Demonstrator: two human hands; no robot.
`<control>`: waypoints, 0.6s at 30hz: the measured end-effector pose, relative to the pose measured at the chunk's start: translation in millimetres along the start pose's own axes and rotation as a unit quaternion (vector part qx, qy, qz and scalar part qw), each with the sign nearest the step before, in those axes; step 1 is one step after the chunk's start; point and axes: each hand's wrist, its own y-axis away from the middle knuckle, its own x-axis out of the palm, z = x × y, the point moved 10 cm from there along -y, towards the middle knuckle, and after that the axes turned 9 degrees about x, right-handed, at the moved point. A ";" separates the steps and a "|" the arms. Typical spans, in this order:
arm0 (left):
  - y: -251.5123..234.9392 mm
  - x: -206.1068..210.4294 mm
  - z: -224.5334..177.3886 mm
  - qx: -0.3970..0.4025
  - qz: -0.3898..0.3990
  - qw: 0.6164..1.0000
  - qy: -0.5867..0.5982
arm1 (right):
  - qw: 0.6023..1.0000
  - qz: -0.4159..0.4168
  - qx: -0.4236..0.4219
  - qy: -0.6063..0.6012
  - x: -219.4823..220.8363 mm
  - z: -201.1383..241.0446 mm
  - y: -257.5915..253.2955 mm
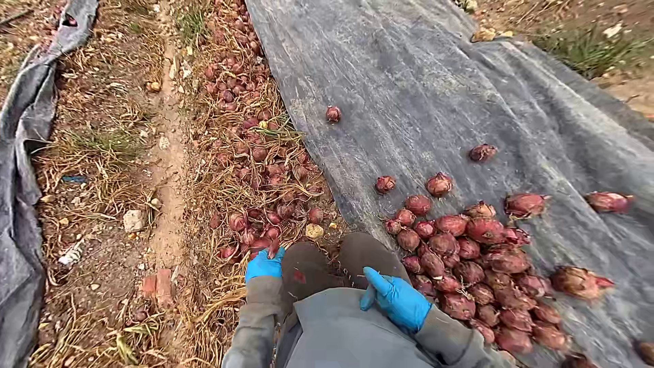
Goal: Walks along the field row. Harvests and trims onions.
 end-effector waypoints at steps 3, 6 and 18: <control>27.2 10.9 -59.3 0.107 0.103 0.988 -0.049 | 0.991 0.109 0.068 0.046 13.8 -13.3 -7.2; 86.4 60.4 -112.8 0.256 0.282 0.907 -0.182 | 0.980 0.157 0.033 -0.118 22.7 -2.6 -10.6; -79.0 46.5 -8.4 0.066 0.188 0.936 -0.291 | 0.948 -0.226 -0.076 -0.212 -89.1 16.4 -24.6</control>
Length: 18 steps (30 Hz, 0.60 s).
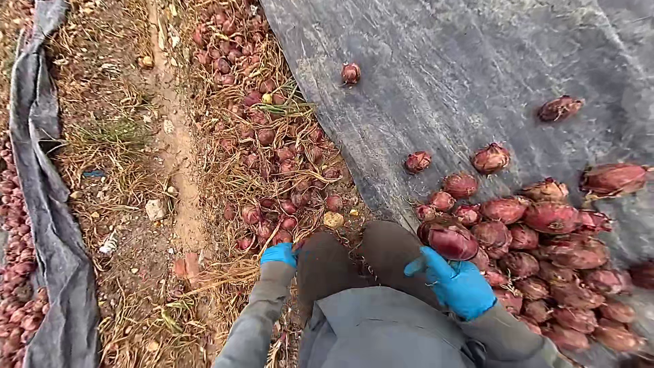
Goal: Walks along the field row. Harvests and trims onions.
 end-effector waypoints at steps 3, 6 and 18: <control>-69.0 7.1 47.5 0.004 -0.014 0.996 -0.093 | 0.988 -0.086 0.084 -0.097 -37.7 14.5 -37.3; -122.4 -1.7 58.8 0.092 -0.028 0.979 -0.182 | 0.958 -0.083 0.063 -0.265 -56.6 38.6 -56.4; -207.1 -28.3 65.7 0.189 0.071 0.885 -0.419 | 0.965 -0.136 0.190 -0.123 -63.0 -24.2 26.2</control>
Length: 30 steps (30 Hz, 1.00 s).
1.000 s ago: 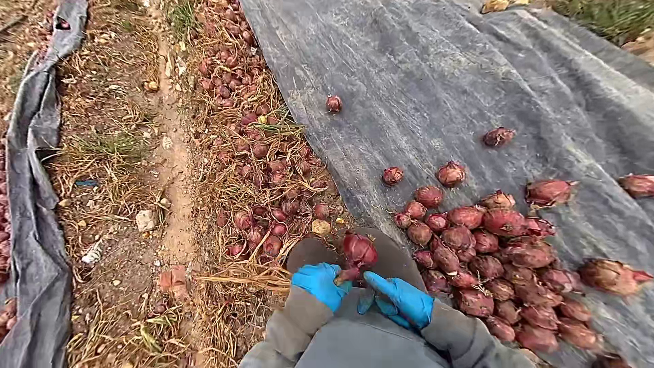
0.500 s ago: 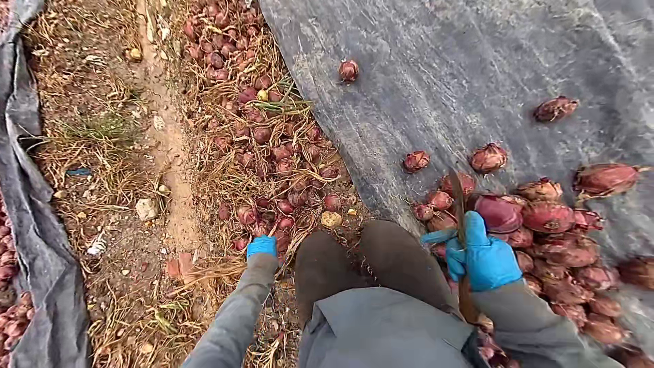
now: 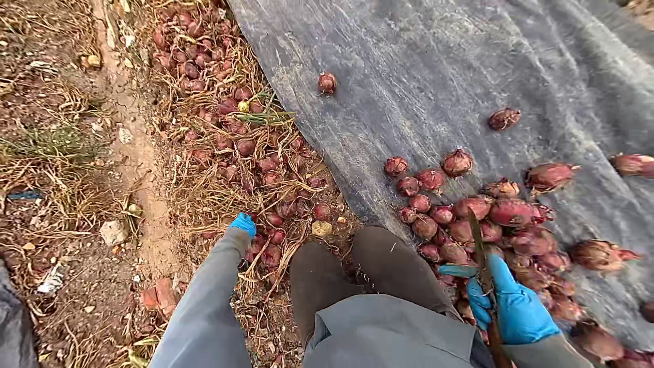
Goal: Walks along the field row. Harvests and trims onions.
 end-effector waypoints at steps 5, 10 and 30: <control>102.2 -65.9 -6.8 -0.003 -0.096 0.990 0.101 | 0.988 0.122 -0.038 0.089 26.7 -13.1 -9.4; 255.6 -84.0 -67.2 -0.049 -0.418 0.661 0.621 | 0.941 0.312 -0.053 0.117 111.4 0.3 25.8; 293.2 -35.4 -173.1 -0.259 -0.196 0.791 0.518 | 0.913 0.224 -0.254 0.226 100.9 -12.9 81.3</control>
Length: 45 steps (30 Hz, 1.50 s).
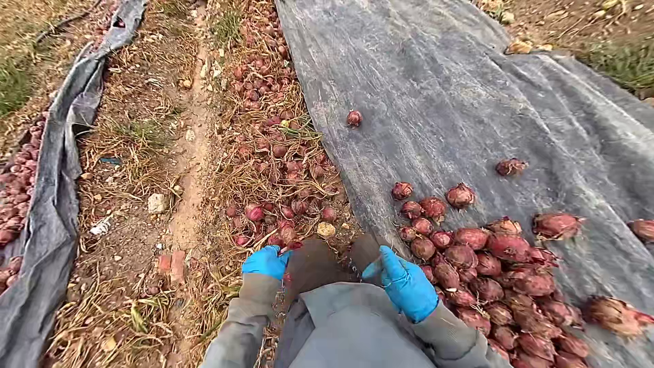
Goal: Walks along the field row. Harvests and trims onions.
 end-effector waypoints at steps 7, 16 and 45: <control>19.2 2.5 -111.8 0.235 0.072 0.966 -0.082 | 0.934 0.280 0.217 0.043 33.5 -69.4 1.8; 83.0 94.1 -191.2 0.474 0.268 0.823 -0.162 | 0.967 0.091 0.122 -0.206 19.3 -43.0 -2.7; -251.1 79.0 161.0 -0.091 0.139 0.973 -0.160 | 0.958 -0.226 0.175 0.039 -118.4 -70.9 -31.0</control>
